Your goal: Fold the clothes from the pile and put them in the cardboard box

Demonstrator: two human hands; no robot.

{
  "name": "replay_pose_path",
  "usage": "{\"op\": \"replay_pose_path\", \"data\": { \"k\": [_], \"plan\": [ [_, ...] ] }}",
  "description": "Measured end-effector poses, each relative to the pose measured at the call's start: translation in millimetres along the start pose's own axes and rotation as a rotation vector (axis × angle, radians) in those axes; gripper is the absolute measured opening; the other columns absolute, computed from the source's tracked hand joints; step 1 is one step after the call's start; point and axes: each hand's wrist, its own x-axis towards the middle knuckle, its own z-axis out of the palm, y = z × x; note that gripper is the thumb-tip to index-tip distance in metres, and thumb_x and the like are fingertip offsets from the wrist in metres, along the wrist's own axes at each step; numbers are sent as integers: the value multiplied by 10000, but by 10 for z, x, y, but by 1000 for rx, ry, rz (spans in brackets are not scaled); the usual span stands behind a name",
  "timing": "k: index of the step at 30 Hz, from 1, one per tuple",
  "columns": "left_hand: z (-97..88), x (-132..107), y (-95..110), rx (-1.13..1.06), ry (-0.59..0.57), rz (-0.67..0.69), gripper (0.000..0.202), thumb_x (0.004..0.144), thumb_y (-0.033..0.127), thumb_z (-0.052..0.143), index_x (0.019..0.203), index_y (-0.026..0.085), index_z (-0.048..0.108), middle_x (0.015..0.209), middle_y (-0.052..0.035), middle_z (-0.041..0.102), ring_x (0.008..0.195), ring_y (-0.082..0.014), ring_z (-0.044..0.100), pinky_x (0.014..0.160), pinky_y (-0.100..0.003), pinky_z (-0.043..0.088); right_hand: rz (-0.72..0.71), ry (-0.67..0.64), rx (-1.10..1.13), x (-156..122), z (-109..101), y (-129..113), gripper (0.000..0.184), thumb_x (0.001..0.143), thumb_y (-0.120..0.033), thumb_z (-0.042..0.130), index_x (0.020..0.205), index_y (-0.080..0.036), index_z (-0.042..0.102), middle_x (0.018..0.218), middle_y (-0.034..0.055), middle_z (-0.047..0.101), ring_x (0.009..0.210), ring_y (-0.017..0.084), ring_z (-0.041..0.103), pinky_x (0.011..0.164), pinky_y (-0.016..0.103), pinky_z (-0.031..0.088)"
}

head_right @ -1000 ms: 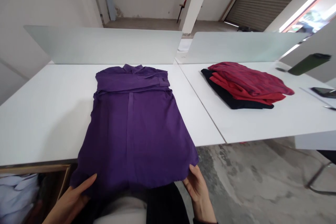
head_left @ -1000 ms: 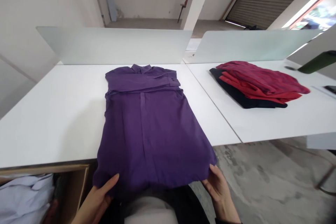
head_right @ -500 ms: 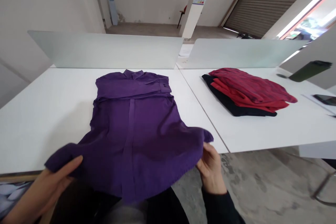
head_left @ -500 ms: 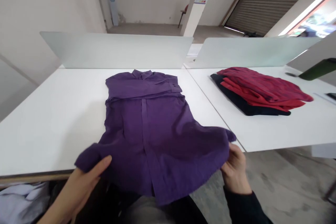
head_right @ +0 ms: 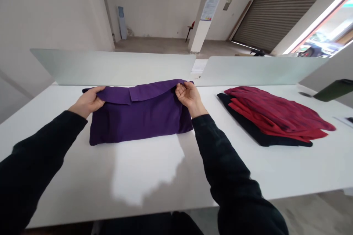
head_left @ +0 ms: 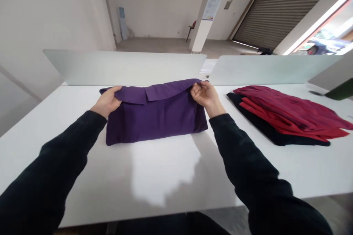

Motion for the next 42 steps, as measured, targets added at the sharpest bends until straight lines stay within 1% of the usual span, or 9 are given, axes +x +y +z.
{"op": "replay_pose_path", "data": {
  "k": [4, 8, 12, 16, 22, 27, 31, 36, 42],
  "plan": [
    [149, 558, -34, 1, 44, -30, 137, 936, 105, 428, 914, 101, 563, 986, -139, 639, 952, -140, 642, 862, -225, 535, 99, -52, -6, 476, 150, 188, 168, 828, -227, 468, 677, -181, 524, 615, -78, 670, 692, -15, 645, 857, 166, 451],
    [71, 778, -157, 52, 73, -97, 284, 937, 299, 500, 1088, 64, 550, 1202, -263, 539, 1125, -241, 591, 905, -328, 522, 153, -74, -154, 637, 103, 463, 163, 850, -299, 547, 763, -160, 547, 697, -22, 707, 754, 59, 677, 898, 278, 481],
    [-268, 536, -207, 241, 17, 15, 238, 867, 272, 610, 1041, 110, 608, 1169, -194, 579, 1018, -208, 627, 898, -328, 502, 101, -73, -332, 391, -191, 519, 200, 773, -234, 700, 925, -127, 627, 816, 5, 731, 772, 102, 674, 895, 305, 488],
    [-828, 64, -184, 665, -1, 221, 234, 793, 367, 667, 892, 155, 665, 1022, -87, 647, 894, -169, 614, 817, -289, 491, 18, -8, -502, -21, -650, 394, 240, 679, -236, 779, 877, -138, 684, 840, 48, 731, 751, 132, 649, 806, 294, 488],
    [-1529, -432, -392, 1135, 120, 178, 304, 748, 495, 611, 828, 207, 664, 922, -66, 680, 946, -257, 600, 828, -340, 461, -158, 127, -1101, -434, -1182, 501, 167, 724, -328, 647, 766, -179, 707, 826, 88, 738, 794, 228, 663, 765, 357, 475],
    [-1523, -605, -628, 1368, 145, 346, 263, 765, 453, 531, 770, 217, 647, 960, -92, 688, 968, -291, 613, 881, -355, 434, -233, 90, -1428, -597, -1232, 613, 221, 765, -322, 551, 679, -189, 705, 751, 103, 733, 769, 270, 665, 756, 370, 466],
    [-1465, -670, -697, 1324, 133, 438, 292, 762, 471, 496, 812, 219, 635, 999, -100, 687, 935, -269, 613, 867, -347, 444, -203, 50, -1422, -668, -1207, 592, 263, 774, -375, 557, 703, -176, 715, 800, 99, 740, 785, 259, 667, 772, 347, 467],
    [-1473, -656, -713, 1317, 178, 425, 397, 738, 591, 499, 782, 224, 645, 1011, -75, 682, 882, -259, 616, 849, -370, 463, -141, -25, -1375, -693, -1211, 595, 219, 725, -372, 610, 719, -178, 712, 792, 56, 738, 691, 204, 647, 708, 303, 480],
    [-1463, -597, -794, 1325, 184, 440, 338, 685, 553, 544, 751, 229, 612, 925, -57, 673, 823, -245, 607, 779, -348, 452, -141, -66, -1293, -703, -1202, 598, 184, 719, -359, 580, 683, -190, 642, 766, 39, 695, 674, 175, 583, 664, 288, 448]
  ]
}}
